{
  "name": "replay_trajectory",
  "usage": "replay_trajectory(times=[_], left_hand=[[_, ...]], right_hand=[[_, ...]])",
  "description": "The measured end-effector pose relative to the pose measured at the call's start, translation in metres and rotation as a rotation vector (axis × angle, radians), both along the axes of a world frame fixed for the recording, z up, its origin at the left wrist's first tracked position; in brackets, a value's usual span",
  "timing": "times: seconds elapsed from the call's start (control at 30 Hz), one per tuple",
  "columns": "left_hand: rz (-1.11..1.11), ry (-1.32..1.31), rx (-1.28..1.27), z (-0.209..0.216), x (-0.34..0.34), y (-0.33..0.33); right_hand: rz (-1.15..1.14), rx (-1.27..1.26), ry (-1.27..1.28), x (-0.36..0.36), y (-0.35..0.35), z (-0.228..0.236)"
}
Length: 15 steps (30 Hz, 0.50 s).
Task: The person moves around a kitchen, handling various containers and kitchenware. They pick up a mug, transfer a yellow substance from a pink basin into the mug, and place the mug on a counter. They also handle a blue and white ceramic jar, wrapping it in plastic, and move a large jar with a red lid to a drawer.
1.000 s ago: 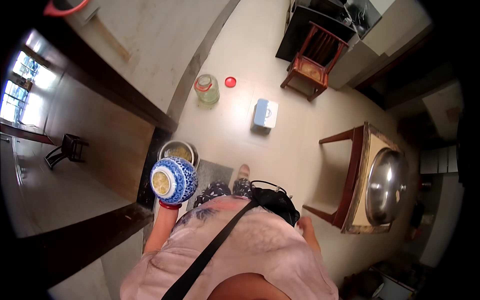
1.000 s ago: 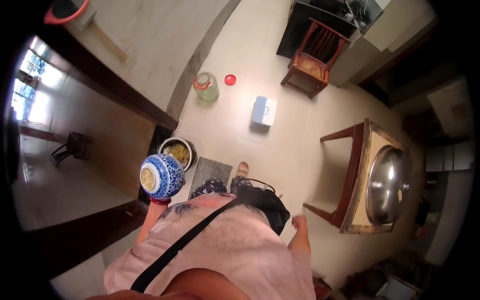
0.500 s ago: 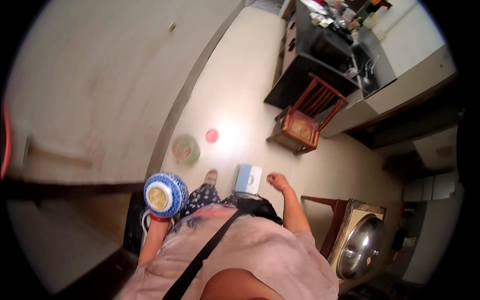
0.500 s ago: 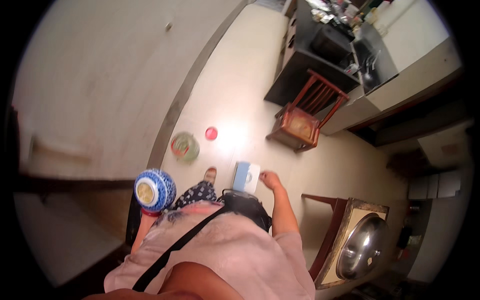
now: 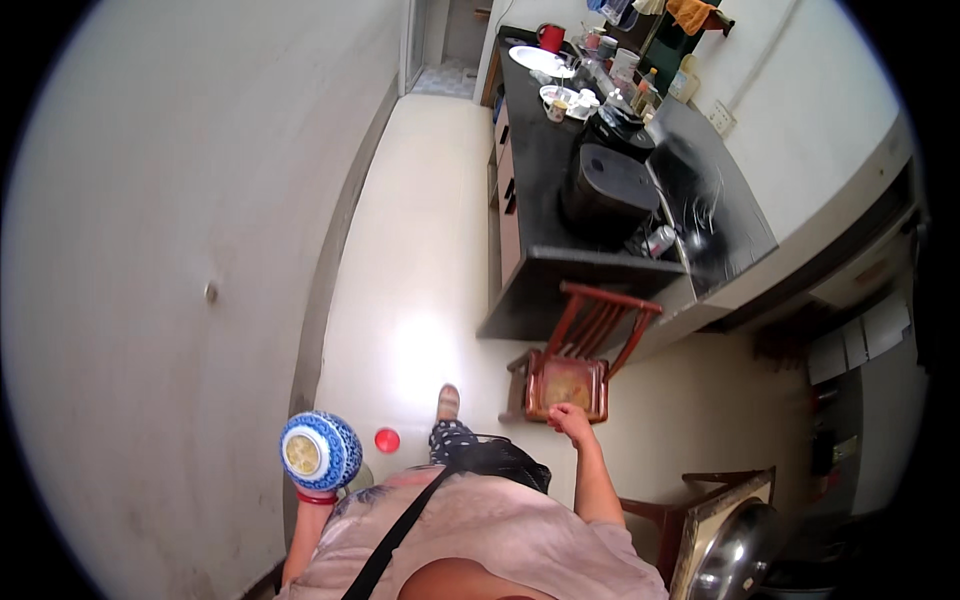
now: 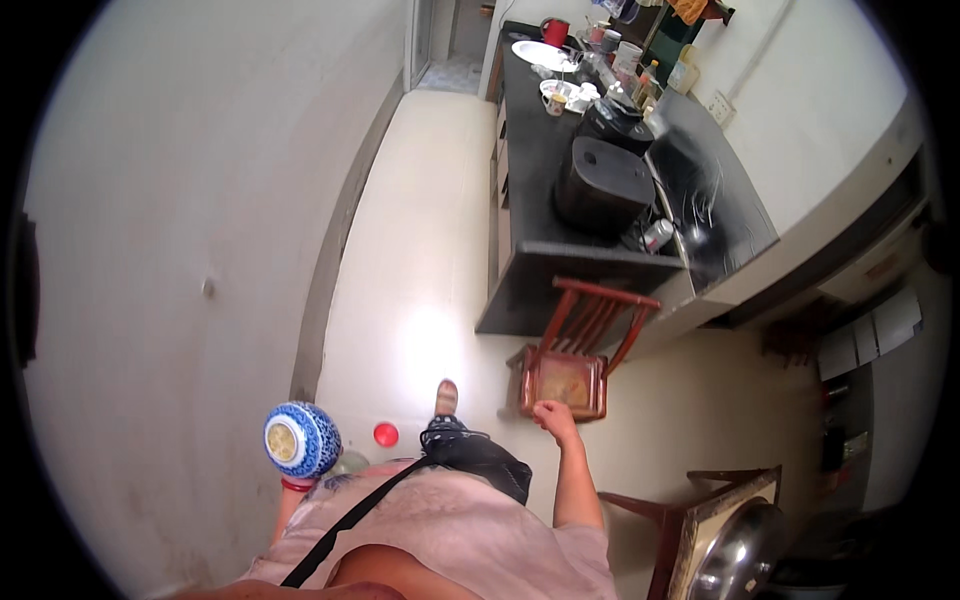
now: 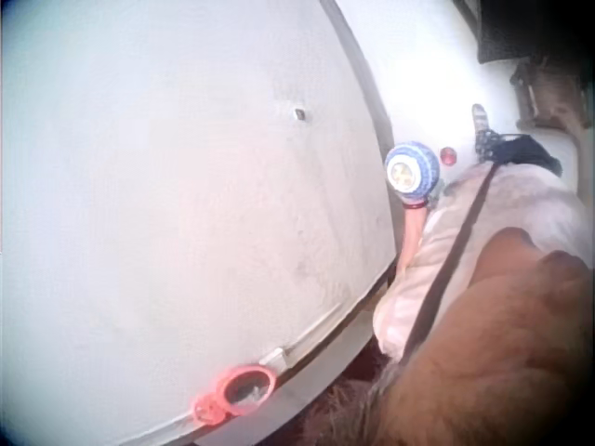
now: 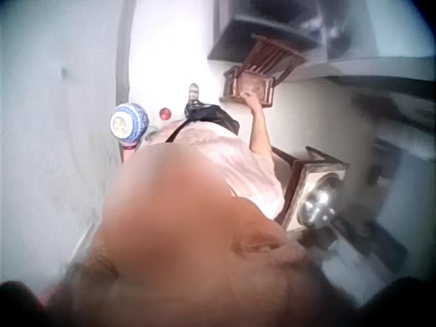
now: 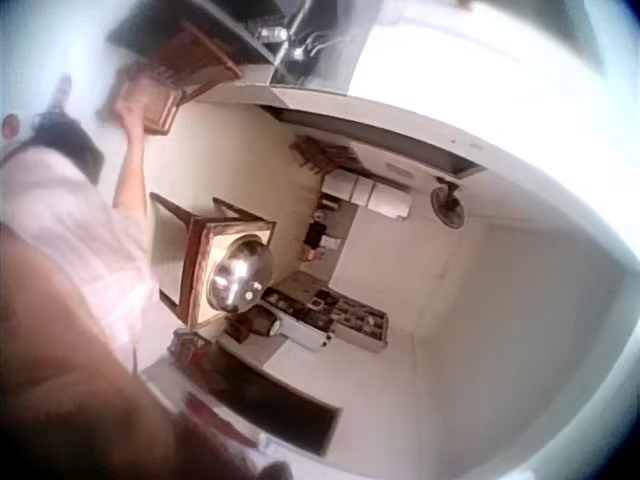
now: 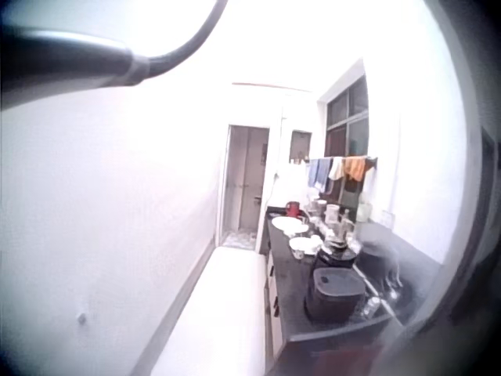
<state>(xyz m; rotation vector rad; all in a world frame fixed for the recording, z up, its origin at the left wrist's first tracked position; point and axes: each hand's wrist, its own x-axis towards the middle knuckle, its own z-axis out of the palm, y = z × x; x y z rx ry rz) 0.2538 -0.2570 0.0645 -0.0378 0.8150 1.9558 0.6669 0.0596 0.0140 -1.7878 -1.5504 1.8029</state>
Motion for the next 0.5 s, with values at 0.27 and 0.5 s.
replay_trajectory(times=[0.27,0.5], left_hand=[[0.020,-0.178,0.134,0.013,-0.082,0.215],[0.045,-0.212,0.161,0.001,-0.191,0.387]], right_hand=[[0.553,0.512,0.120,-0.249,0.238,0.113],[1.026,0.423,0.383,-0.448,0.355,0.155]])
